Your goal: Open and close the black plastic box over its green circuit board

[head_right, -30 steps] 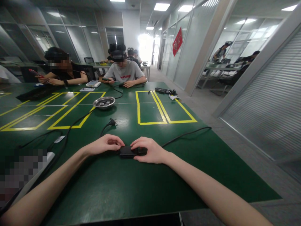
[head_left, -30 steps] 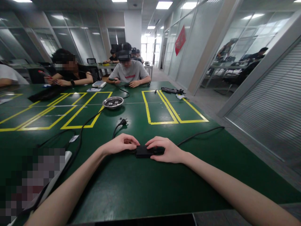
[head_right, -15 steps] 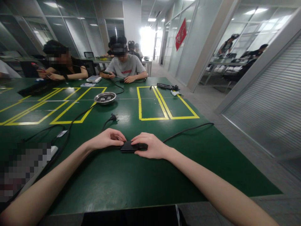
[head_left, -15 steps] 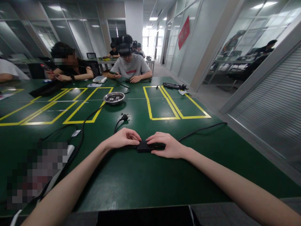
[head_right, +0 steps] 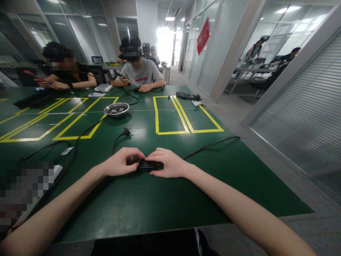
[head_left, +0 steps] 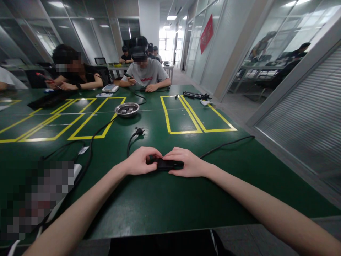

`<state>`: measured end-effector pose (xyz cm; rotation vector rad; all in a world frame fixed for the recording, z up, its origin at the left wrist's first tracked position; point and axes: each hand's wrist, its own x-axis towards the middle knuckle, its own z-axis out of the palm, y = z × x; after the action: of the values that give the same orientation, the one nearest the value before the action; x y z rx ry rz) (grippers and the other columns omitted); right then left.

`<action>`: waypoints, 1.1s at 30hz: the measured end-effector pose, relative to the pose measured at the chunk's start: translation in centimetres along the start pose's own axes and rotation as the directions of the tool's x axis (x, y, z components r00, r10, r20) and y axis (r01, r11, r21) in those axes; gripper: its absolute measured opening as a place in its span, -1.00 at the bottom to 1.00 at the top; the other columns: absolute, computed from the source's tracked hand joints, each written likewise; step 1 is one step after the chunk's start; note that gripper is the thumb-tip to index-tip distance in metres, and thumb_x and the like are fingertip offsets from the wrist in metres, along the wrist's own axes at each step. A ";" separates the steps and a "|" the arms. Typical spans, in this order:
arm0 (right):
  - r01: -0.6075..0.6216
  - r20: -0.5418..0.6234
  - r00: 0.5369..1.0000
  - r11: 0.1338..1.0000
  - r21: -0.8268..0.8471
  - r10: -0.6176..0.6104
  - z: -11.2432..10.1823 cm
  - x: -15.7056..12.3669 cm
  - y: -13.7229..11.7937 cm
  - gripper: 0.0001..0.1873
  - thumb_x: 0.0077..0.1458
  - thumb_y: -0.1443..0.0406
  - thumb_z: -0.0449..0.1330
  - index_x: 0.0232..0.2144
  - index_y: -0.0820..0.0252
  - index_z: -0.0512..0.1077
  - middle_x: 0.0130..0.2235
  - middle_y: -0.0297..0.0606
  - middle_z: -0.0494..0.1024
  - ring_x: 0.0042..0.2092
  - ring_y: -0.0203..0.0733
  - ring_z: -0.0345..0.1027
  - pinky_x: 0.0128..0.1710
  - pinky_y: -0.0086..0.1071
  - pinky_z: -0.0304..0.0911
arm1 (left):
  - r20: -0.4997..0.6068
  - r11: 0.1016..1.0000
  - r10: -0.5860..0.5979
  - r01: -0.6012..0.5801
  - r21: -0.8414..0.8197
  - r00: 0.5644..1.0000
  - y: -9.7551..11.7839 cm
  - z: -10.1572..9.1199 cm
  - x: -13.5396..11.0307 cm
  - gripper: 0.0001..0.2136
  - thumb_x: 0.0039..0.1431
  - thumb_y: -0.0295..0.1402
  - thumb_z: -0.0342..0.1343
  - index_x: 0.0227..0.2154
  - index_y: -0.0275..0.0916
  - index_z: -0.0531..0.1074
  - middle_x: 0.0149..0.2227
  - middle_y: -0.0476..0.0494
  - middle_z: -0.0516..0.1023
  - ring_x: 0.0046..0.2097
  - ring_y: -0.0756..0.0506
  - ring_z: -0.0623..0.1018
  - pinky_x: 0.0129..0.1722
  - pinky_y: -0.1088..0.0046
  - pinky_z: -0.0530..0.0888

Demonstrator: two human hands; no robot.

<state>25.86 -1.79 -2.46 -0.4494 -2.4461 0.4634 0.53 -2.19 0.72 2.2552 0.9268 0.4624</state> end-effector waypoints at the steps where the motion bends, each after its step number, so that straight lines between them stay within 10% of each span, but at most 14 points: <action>1: 0.012 0.005 1.000 1.000 -0.009 -0.012 0.0 0.0 0.1 -0.57 0.11 0.28 0.36 0.04 0.24 0.51 -0.07 -0.05 0.64 -0.12 -0.05 0.48 -0.10 -0.15 0.43 | -0.034 0.992 0.043 -0.039 0.123 0.999 0.3 0.2 -0.1 -0.73 0.08 -0.29 0.18 -0.16 -0.25 0.53 -0.22 -0.13 0.60 -0.26 -0.08 0.55 -0.27 0.45 0.46; 5: 0.039 0.017 0.999 0.997 -0.060 -0.038 0.0 -0.1 0.4 -0.59 0.12 0.28 0.34 0.03 0.22 0.49 -0.08 -0.06 0.64 -0.13 -0.07 0.47 -0.11 -0.18 0.43 | -0.006 0.918 0.121 -0.110 0.380 0.993 0.7 0.9 -0.2 -0.67 0.02 -0.16 0.32 -0.21 -0.21 0.47 -0.25 -0.13 0.57 -0.21 -0.15 0.56 -0.23 0.40 0.45; 13: 0.034 -0.003 0.999 0.978 -0.207 -0.035 0.0 0.4 -0.6 -0.58 0.07 0.27 0.26 -0.01 0.25 0.39 -0.18 -0.09 0.61 -0.21 -0.06 0.48 -0.19 -0.23 0.38 | -0.090 0.893 0.286 -0.232 0.386 0.954 0.3 1.3 -0.1 -0.70 0.06 -0.30 0.19 -0.13 -0.25 0.47 -0.27 -0.16 0.59 -0.24 -0.14 0.57 -0.23 0.40 0.47; 33: 0.038 0.118 0.993 0.907 -0.420 0.012 -0.4 0.7 -1.2 -0.62 0.38 0.09 0.08 -0.11 0.30 0.47 -0.30 -0.09 0.59 -0.30 -0.08 0.46 -0.27 -0.26 0.25 | 0.050 0.876 0.097 -0.109 0.470 0.994 0.8 1.1 0.1 -0.70 0.34 -0.10 0.08 -0.23 -0.24 0.53 -0.31 -0.17 0.66 -0.30 -0.16 0.64 -0.37 0.46 0.37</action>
<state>25.33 -2.47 -1.32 -0.5959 -2.6646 -0.0577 1.59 -3.03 0.49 2.7567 0.9914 0.2693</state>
